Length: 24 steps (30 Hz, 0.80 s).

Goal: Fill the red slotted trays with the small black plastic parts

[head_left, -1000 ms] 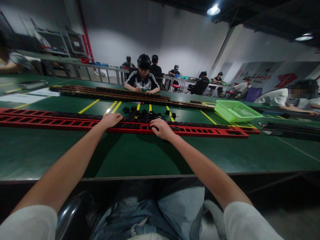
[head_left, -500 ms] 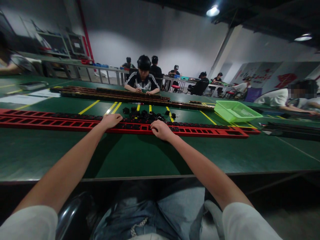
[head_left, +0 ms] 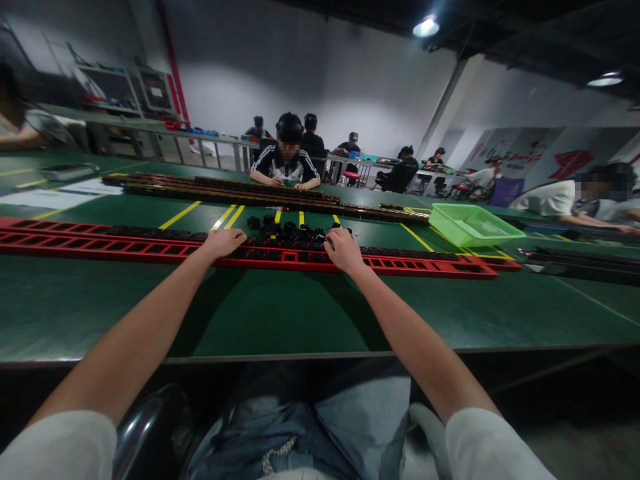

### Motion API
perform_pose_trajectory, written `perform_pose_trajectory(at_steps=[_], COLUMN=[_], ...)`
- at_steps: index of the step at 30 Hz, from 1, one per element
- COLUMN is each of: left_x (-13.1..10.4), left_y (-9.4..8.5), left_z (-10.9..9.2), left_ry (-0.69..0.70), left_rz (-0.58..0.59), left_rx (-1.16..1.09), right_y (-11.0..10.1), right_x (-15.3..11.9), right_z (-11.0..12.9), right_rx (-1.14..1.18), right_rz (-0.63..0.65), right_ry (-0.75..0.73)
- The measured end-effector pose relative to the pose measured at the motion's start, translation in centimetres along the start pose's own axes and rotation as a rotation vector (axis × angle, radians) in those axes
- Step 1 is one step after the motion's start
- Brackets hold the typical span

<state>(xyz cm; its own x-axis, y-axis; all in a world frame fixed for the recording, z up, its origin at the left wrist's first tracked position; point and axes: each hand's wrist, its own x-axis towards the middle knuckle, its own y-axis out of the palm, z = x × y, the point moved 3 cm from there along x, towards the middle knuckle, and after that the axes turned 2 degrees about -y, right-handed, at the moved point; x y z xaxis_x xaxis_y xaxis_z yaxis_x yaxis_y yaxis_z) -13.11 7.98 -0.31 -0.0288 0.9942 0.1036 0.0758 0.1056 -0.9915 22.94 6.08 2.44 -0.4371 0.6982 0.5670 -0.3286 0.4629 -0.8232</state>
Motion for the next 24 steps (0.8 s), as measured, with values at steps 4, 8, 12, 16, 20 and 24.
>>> perform_pose_trajectory(at_steps=[4, 8, 12, 16, 20, 24], left_x=[0.0, 0.0, 0.1, 0.1, 0.1, 0.2], left_y=[0.0, 0.0, 0.1, 0.2, 0.1, 0.1], left_z=[0.0, 0.0, 0.1, 0.2, 0.2, 0.2], left_ry=[-0.001, 0.003, 0.002, -0.002, 0.005, 0.002], left_rz=[0.015, 0.013, 0.015, 0.014, -0.001, 0.016], left_rx=[0.001, -0.005, -0.002, 0.0, -0.005, 0.003], right_y=[0.4, 0.9, 1.3, 1.8, 2.1, 1.9], right_x=[0.0, 0.2, 0.7, 1.3, 1.3, 0.8], right_z=[-2.1, -2.5, -2.9, -3.3, -3.5, -4.0], right_rx=[-0.008, 0.038, 0.095, 0.075, 0.059, 0.157], right_rz=[0.198, 0.306, 0.372, 0.467, 0.472, 0.277], right_ry=[0.12, 0.128, 0.145, 0.143, 0.166, 0.196])
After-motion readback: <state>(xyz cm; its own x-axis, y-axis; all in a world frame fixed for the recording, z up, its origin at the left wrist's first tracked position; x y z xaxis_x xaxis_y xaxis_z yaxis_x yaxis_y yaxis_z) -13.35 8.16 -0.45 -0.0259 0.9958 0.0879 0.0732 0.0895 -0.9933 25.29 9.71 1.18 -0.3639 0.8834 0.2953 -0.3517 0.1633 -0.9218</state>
